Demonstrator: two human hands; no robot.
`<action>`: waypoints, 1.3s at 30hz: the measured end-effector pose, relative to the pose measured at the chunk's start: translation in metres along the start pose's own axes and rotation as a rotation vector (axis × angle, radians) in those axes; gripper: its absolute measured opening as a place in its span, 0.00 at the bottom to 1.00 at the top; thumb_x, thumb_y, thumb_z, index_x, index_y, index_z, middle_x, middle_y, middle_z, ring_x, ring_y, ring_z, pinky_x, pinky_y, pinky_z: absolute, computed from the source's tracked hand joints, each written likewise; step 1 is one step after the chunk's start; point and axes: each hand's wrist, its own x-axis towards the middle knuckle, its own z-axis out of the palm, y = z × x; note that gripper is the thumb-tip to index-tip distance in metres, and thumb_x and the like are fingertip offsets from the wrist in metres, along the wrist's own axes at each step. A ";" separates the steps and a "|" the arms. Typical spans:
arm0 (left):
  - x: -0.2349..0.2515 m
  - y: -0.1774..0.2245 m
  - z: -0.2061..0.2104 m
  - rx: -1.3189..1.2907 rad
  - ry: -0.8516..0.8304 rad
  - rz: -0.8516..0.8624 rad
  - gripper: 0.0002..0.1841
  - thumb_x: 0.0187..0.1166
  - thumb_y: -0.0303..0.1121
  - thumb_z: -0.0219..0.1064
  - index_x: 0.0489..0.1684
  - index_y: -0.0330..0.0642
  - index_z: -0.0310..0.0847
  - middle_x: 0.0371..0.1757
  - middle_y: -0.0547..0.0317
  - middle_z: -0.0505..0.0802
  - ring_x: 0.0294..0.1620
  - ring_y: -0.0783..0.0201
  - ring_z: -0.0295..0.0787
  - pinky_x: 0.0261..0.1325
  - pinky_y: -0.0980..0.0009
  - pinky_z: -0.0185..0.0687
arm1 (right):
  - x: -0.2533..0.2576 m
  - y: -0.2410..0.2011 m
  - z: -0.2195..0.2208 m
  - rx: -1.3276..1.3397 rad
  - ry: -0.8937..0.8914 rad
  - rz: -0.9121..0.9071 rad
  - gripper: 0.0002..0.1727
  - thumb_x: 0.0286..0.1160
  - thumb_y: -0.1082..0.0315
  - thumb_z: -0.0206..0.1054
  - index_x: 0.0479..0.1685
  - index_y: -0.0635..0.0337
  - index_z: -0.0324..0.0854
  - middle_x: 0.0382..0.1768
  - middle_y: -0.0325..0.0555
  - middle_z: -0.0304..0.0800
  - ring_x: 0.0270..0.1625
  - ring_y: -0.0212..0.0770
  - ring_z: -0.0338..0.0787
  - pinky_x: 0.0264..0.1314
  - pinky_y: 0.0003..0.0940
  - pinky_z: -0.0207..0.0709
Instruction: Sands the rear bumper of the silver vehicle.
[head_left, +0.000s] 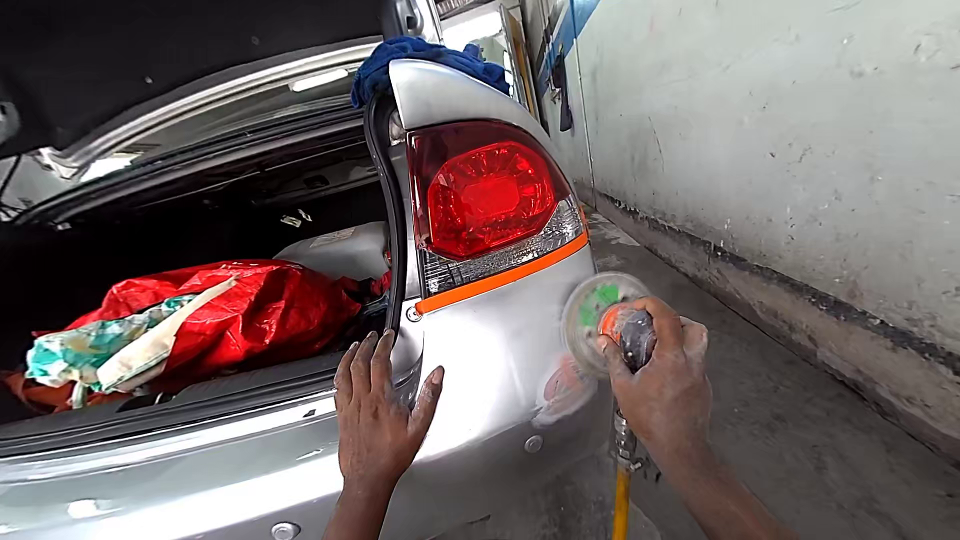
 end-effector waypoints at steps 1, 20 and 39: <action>0.000 0.000 -0.001 0.002 0.000 -0.004 0.49 0.73 0.75 0.47 0.82 0.41 0.72 0.81 0.43 0.78 0.86 0.38 0.65 0.84 0.41 0.59 | 0.000 -0.001 0.001 -0.004 0.010 -0.001 0.39 0.56 0.58 0.87 0.74 0.45 0.78 0.63 0.68 0.77 0.41 0.62 0.90 0.34 0.58 0.84; 0.000 -0.002 0.001 -0.008 0.004 -0.013 0.49 0.72 0.76 0.47 0.82 0.42 0.73 0.81 0.44 0.78 0.86 0.38 0.65 0.85 0.42 0.58 | -0.008 -0.009 0.004 0.000 0.005 -0.095 0.38 0.55 0.56 0.85 0.74 0.44 0.79 0.64 0.64 0.77 0.39 0.56 0.90 0.31 0.53 0.85; -0.001 -0.001 0.000 -0.013 -0.007 -0.013 0.51 0.71 0.76 0.47 0.82 0.40 0.72 0.81 0.42 0.79 0.85 0.38 0.66 0.84 0.40 0.58 | -0.002 0.003 0.000 0.047 -0.020 0.066 0.38 0.57 0.58 0.86 0.74 0.44 0.77 0.63 0.66 0.77 0.48 0.64 0.89 0.40 0.61 0.85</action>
